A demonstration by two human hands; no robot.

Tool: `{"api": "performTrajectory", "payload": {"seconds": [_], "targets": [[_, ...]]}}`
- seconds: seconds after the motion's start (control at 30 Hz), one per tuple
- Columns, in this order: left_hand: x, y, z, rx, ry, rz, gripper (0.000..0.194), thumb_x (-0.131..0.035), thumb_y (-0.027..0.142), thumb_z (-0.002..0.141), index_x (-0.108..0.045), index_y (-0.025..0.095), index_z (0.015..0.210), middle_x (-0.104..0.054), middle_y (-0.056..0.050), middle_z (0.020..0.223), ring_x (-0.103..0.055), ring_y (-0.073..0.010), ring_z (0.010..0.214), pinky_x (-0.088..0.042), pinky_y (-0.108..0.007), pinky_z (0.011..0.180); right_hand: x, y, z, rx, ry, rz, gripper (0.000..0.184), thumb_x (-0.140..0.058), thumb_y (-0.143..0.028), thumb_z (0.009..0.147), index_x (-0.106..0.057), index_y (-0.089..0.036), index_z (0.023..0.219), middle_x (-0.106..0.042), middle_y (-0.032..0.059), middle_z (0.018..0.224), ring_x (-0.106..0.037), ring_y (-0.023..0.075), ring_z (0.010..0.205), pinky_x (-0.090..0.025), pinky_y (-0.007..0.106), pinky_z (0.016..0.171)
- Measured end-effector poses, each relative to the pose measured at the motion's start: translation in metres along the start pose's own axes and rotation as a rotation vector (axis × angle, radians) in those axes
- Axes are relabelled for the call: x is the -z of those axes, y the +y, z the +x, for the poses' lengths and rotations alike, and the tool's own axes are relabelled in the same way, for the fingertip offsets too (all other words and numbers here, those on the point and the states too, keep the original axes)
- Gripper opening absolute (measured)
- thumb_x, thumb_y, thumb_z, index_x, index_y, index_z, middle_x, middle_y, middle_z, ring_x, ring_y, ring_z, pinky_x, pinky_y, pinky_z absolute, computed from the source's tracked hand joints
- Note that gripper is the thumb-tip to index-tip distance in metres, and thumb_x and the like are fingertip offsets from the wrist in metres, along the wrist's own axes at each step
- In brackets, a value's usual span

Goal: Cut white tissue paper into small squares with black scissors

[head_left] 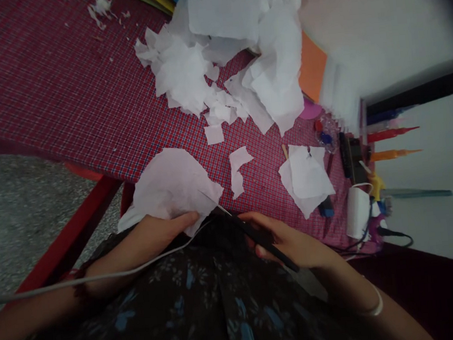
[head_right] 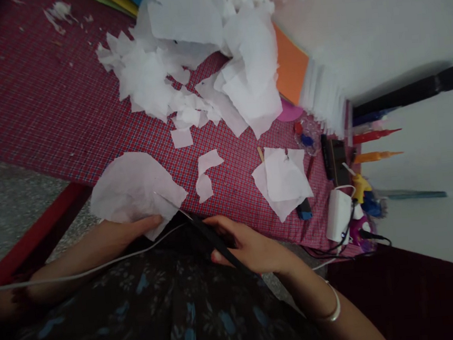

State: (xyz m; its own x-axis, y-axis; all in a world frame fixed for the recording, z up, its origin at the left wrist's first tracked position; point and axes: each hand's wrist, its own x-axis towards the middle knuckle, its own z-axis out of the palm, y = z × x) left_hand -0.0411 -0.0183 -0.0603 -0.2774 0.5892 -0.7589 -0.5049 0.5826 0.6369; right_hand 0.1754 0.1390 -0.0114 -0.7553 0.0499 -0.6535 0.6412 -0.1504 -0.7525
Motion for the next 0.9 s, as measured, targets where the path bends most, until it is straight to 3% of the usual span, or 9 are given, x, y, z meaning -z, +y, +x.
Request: {"api": "performTrajectory", "payload": {"seconds": [0.17,0.27,0.37,0.47,0.57,0.77,0.9], "targets": [[0.0,-0.001,-0.004,0.021,-0.018,0.062,0.023,-0.077,0.042,0.078,-0.077,0.025,0.093,-0.08,-0.007,0.107,-0.07,-0.0315,0.114,-0.039,-0.042,0.119,0.0,-0.001,0.001,-0.006,0.018,0.022,0.056,-0.074,-0.048,0.09,-0.059,-0.019,0.136,-0.06,0.0033,0.099,-0.054,0.0154,0.086,-0.047,0.029,0.079],[0.001,-0.002,-0.002,-0.044,-0.032,-0.005,0.029,-0.079,0.038,0.076,-0.076,0.026,0.102,-0.079,-0.006,0.106,-0.068,-0.0302,0.12,-0.039,-0.041,0.12,0.0,0.0,0.001,-0.012,0.038,0.031,0.05,-0.075,-0.045,0.09,-0.062,-0.02,0.132,-0.064,0.0047,0.105,-0.057,0.0164,0.091,-0.048,0.029,0.082],[0.0,-0.006,0.002,-0.043,-0.073,-0.178,0.036,-0.08,0.039,0.077,-0.075,0.025,0.11,-0.079,-0.006,0.105,-0.065,-0.0301,0.125,-0.044,-0.041,0.117,0.001,0.002,-0.001,-0.055,0.054,0.038,0.05,-0.076,-0.046,0.089,-0.064,-0.02,0.129,-0.064,0.0047,0.103,-0.057,0.0156,0.086,-0.048,0.027,0.073],[-0.001,-0.009,0.004,-0.018,-0.021,-0.258,0.04,-0.083,0.036,0.075,-0.074,0.027,0.113,-0.078,-0.005,0.109,-0.063,-0.0296,0.129,-0.048,-0.038,0.113,0.001,0.003,-0.002,-0.09,0.063,0.042,0.052,-0.074,-0.05,0.089,-0.062,-0.018,0.129,-0.06,0.0015,0.091,-0.05,0.0119,0.073,-0.041,0.024,0.061],[-0.001,-0.009,0.004,-0.038,0.012,-0.245,0.041,-0.084,0.035,0.074,-0.074,0.029,0.113,-0.079,-0.002,0.108,-0.061,-0.0277,0.131,-0.047,-0.033,0.114,0.0,-0.001,-0.001,-0.053,0.021,0.032,0.059,-0.074,-0.056,0.088,-0.059,-0.017,0.13,-0.057,0.0013,0.091,-0.049,0.0118,0.075,-0.043,0.025,0.066],[0.001,-0.01,0.0,0.048,-0.109,-0.229,0.043,-0.086,0.041,0.072,-0.075,0.024,0.11,-0.079,-0.006,0.105,-0.068,-0.0336,0.119,-0.054,-0.041,0.106,0.0,-0.013,0.001,-0.006,-0.049,-0.059,0.075,-0.067,-0.071,0.087,-0.053,-0.015,0.136,-0.055,0.004,0.098,-0.05,0.0149,0.084,-0.048,0.03,0.078],[0.001,-0.014,-0.001,0.005,-0.213,-0.214,0.045,-0.085,0.04,0.074,-0.075,0.022,0.114,-0.078,-0.007,0.111,-0.07,-0.032,0.115,-0.053,-0.041,0.107,-0.002,-0.014,0.004,-0.008,-0.026,-0.058,0.076,-0.066,-0.072,0.087,-0.053,-0.016,0.136,-0.055,0.0037,0.098,-0.049,0.0145,0.082,-0.048,0.031,0.08]]}}
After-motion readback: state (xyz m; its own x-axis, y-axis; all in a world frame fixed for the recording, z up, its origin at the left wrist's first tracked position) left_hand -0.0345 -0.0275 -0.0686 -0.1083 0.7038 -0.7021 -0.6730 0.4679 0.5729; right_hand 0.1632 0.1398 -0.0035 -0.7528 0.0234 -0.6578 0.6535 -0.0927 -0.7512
